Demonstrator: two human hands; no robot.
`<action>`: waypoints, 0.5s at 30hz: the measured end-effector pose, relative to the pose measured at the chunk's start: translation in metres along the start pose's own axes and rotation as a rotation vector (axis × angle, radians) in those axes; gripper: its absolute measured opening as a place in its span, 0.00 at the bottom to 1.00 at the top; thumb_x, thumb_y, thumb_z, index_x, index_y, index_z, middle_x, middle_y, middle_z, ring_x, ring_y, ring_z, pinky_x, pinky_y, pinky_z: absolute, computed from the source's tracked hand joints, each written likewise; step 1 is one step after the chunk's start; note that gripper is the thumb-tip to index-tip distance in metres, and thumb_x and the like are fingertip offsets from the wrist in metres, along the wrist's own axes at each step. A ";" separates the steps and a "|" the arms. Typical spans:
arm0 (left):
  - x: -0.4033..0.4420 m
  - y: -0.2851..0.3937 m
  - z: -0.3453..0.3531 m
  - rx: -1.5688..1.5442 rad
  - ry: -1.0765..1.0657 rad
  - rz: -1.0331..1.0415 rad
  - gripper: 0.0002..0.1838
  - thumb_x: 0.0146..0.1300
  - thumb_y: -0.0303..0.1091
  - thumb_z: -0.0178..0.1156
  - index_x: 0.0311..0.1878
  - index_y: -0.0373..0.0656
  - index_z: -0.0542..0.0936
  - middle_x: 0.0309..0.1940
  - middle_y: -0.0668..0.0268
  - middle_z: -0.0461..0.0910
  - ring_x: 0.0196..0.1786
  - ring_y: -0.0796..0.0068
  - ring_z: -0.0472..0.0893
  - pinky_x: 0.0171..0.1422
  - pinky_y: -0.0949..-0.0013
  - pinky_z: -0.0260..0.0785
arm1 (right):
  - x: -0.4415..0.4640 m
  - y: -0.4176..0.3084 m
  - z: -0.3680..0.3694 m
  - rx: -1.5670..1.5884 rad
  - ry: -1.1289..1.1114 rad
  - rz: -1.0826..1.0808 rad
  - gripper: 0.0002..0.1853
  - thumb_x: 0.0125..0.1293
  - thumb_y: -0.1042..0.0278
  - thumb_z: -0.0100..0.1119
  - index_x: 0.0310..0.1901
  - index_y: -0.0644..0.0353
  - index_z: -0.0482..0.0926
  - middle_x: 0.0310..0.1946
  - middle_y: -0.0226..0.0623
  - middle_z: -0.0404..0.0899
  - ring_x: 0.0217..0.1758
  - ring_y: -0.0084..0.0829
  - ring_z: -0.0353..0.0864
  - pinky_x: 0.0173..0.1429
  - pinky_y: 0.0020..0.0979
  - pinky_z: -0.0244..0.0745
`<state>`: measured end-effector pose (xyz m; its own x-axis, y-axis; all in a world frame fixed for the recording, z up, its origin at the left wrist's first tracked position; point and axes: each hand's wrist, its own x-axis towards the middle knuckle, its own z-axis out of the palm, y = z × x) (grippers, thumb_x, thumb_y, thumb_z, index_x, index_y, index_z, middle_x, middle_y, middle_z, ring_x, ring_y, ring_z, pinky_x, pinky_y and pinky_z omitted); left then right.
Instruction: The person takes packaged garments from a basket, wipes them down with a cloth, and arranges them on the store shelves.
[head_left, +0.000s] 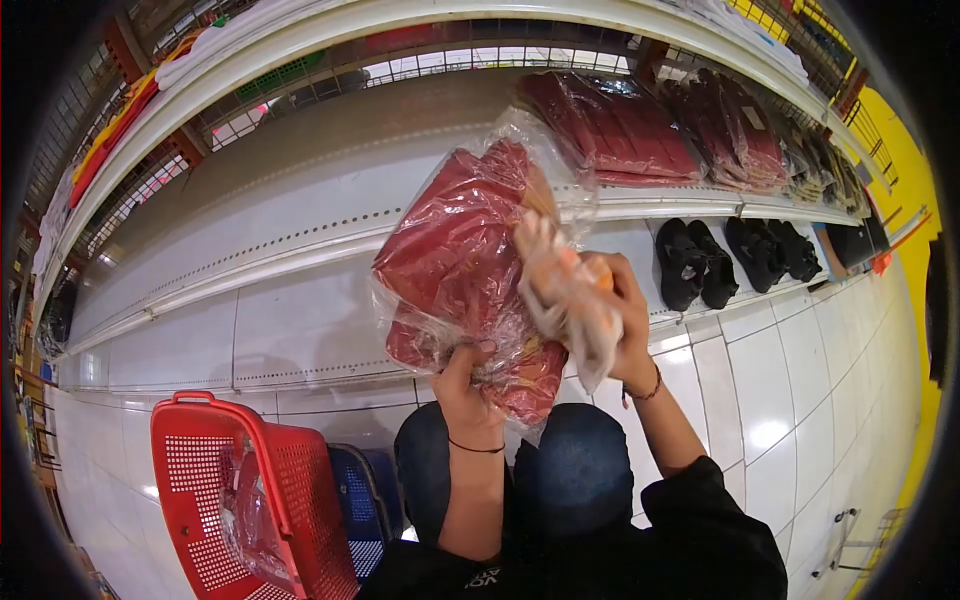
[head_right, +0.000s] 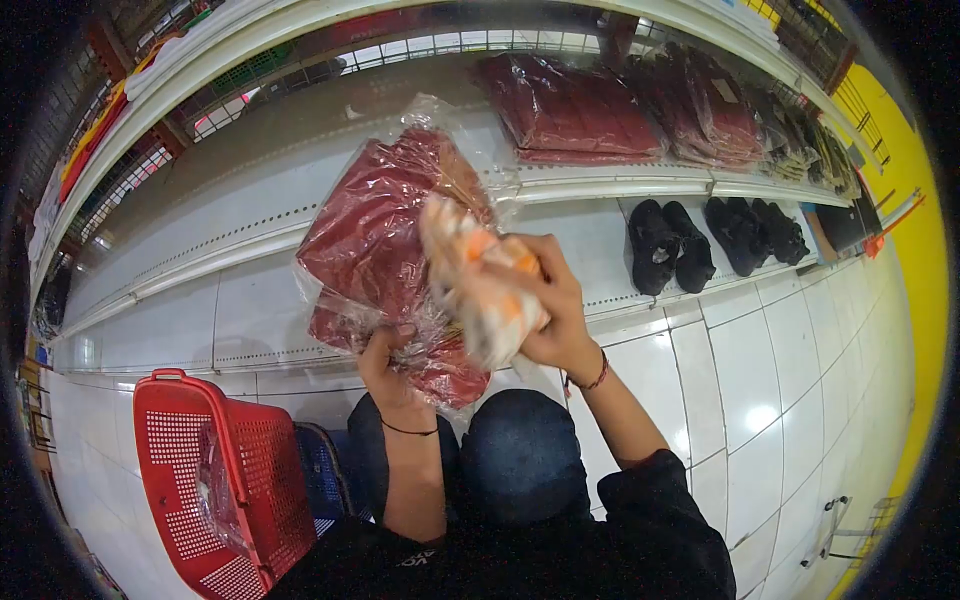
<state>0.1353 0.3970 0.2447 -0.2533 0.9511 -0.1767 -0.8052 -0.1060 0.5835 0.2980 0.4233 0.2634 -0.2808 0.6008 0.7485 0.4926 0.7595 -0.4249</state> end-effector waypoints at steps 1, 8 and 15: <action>0.003 -0.001 -0.001 0.006 0.029 -0.014 0.12 0.46 0.23 0.49 0.36 0.32 0.75 0.36 0.61 0.75 0.39 0.67 0.76 0.49 0.67 0.69 | -0.006 0.011 0.005 0.146 0.075 0.153 0.25 0.48 0.68 0.62 0.52 0.58 0.74 0.51 0.40 0.71 0.49 0.34 0.71 0.53 0.32 0.66; -0.001 0.017 0.000 -0.276 -0.055 -0.248 0.20 0.48 0.30 0.50 0.47 0.35 0.71 0.45 0.58 0.73 0.46 0.64 0.73 0.54 0.64 0.66 | -0.083 0.055 0.023 0.733 0.184 0.978 0.24 0.63 0.58 0.53 0.58 0.61 0.67 0.53 0.45 0.70 0.57 0.38 0.68 0.61 0.36 0.65; 0.012 0.002 -0.020 -0.164 -0.064 -0.308 0.24 0.48 0.25 0.53 0.53 0.35 0.69 0.45 0.59 0.73 0.46 0.63 0.75 0.53 0.63 0.68 | -0.049 0.023 0.007 1.991 0.212 0.732 0.35 0.64 0.40 0.42 0.63 0.62 0.60 0.61 0.42 0.64 0.62 0.38 0.65 0.67 0.42 0.58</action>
<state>0.1201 0.4020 0.2277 0.0452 0.9614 -0.2713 -0.9153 0.1486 0.3743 0.3174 0.4127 0.2134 -0.3476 0.9137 0.2107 -0.9074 -0.2712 -0.3209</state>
